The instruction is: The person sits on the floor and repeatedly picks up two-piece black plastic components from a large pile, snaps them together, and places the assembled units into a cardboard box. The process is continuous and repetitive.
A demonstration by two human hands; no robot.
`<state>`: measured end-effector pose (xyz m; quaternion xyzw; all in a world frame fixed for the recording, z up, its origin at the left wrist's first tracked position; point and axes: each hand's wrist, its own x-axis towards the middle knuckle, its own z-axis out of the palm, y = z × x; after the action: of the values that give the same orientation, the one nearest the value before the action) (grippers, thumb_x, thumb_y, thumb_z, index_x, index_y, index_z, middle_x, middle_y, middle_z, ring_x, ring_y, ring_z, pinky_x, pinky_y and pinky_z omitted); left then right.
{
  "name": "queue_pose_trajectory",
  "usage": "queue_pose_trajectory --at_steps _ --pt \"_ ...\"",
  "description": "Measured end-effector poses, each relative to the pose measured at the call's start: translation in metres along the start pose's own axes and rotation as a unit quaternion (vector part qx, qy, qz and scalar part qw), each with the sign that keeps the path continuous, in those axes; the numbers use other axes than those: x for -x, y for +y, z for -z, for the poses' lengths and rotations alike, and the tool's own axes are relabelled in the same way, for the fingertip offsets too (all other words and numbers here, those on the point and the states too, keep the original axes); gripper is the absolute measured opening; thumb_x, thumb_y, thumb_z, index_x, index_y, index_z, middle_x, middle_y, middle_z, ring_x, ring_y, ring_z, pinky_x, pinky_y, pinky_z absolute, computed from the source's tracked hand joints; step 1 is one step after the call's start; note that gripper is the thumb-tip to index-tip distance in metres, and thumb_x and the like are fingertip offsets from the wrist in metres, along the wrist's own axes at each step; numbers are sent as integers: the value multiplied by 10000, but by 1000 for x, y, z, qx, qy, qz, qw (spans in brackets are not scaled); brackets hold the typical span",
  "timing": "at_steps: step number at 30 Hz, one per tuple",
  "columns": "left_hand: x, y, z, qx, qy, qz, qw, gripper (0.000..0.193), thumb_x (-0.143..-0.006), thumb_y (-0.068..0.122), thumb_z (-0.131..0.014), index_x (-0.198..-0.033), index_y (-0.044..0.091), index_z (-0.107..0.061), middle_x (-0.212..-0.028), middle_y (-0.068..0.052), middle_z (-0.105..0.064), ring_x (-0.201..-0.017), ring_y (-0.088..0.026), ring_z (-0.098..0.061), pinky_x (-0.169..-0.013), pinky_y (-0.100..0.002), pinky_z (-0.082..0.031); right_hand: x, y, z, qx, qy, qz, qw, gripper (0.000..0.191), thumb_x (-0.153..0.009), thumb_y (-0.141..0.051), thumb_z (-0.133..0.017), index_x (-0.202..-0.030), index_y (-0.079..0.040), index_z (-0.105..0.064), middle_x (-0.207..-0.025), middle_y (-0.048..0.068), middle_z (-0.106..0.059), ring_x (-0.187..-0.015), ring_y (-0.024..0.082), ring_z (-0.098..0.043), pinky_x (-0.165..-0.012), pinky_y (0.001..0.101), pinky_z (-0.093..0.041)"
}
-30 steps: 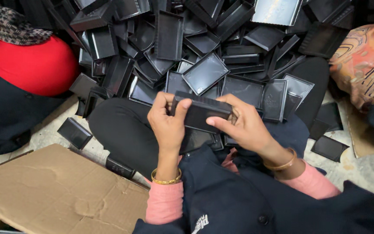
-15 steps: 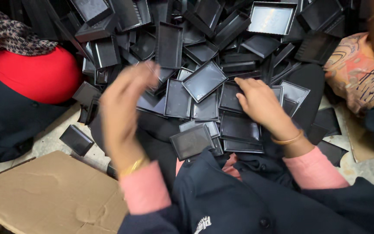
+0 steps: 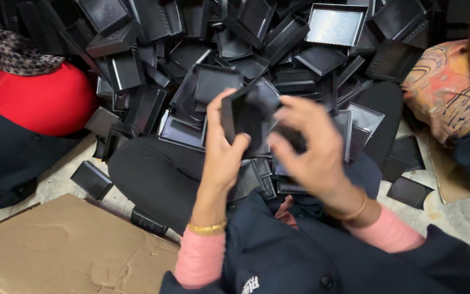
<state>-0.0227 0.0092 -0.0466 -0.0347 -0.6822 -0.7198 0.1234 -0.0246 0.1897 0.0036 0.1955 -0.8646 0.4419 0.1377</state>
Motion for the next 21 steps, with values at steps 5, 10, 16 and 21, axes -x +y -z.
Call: queue_pose_trajectory --at_steps 5,10,16,21 --pt "18 -7 -9 421 53 227 877 538 -1028 174 -537 -1542 160 -378 -1404 -171 -549 -1230 -263 -599 -1078 -417 -492 10 -9 -2 58 -169 54 982 784 -750 -161 -835 -1448 -70 -490 -1425 296 -524 -1241 436 -561 -1045 484 -443" --pt "28 -36 -13 403 95 180 892 501 -1145 497 -396 -1413 79 -468 -1324 -188 -584 -1190 -259 -615 -1074 -410 -507 16 4 10 -148 -195 -139 960 823 -802 -186 -850 -1515 -92 -451 -1429 183 -616 -1315 308 -623 -1091 385 -501" --pt "34 -36 -30 294 102 149 939 517 -1136 514 -343 -1372 79 -492 -1378 -109 -543 -1251 -211 -563 -1120 -374 -456 31 1 -3 -157 -189 -186 952 776 -780 -184 -884 -1454 -45 -525 -1311 109 -690 -1219 186 -676 -1055 344 -529" --pt "22 -17 -23 137 60 68 986 519 -1150 491 -286 -1272 65 -556 -1292 -92 -579 -1230 -202 -562 -1126 -343 -430 28 10 3 -238 -247 -213 915 727 -811 -129 -846 -1460 -11 -540 -1334 109 -672 -1114 146 -686 -998 314 -544"
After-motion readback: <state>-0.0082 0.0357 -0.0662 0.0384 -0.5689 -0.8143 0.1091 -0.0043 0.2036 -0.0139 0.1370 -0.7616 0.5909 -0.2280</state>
